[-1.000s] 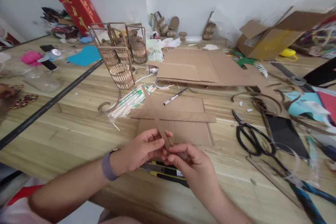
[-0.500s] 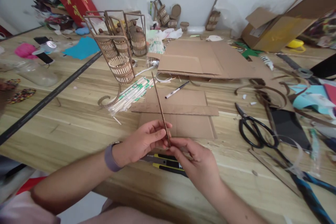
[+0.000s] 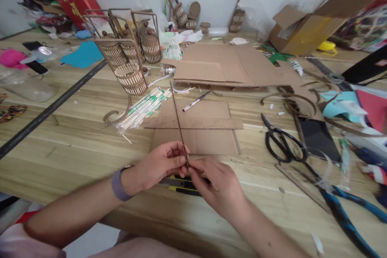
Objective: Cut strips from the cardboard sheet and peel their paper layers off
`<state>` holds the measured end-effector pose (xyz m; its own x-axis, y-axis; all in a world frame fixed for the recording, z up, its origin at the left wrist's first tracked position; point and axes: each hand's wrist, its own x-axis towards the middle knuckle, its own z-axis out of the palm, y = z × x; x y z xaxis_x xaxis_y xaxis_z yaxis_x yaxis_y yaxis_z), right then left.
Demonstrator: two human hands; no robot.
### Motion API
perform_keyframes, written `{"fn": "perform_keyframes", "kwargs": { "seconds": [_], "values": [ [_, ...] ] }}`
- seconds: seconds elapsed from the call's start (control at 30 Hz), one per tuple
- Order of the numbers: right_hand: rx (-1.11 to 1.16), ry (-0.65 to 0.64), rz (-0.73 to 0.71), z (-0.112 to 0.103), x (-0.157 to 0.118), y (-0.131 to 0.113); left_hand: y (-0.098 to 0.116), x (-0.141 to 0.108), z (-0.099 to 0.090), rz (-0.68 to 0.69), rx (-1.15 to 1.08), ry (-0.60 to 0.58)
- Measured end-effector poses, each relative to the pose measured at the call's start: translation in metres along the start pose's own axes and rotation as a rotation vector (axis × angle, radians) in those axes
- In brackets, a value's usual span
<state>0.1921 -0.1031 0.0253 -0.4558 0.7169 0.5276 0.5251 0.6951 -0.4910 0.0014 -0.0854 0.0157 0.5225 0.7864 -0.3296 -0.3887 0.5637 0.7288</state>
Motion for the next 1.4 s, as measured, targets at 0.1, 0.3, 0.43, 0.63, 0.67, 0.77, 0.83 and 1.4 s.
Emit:
{"fn": "perform_keyframes", "kwargs": {
  "seconds": [0.1,0.3,0.43,0.63,0.67,0.77,0.83,1.4],
  "values": [
    [-0.012,0.002,0.016,0.001,-0.001,-0.001,-0.001,0.000,0.001,0.020,0.016,0.008],
    [0.048,0.009,0.097,0.000,0.002,-0.004,0.001,-0.003,0.004,0.049,0.074,0.037],
    [0.198,-0.072,0.309,-0.003,0.006,-0.007,0.003,-0.003,0.004,0.093,0.157,0.041],
    [0.638,-0.187,0.748,0.003,0.004,-0.003,0.008,-0.005,0.006,0.133,0.318,0.031],
    [0.688,-0.188,0.787,0.005,0.002,-0.002,0.009,-0.006,0.006,0.129,0.337,0.034],
    [0.786,-0.201,0.849,0.010,-0.002,0.004,0.010,-0.008,0.008,0.124,0.367,0.040],
    [0.830,-0.216,0.860,0.011,-0.003,0.006,0.011,-0.008,0.008,0.126,0.378,0.043],
    [0.761,-0.264,0.860,0.009,-0.005,0.010,0.012,-0.010,0.009,0.140,0.448,0.037]
  ]
}}
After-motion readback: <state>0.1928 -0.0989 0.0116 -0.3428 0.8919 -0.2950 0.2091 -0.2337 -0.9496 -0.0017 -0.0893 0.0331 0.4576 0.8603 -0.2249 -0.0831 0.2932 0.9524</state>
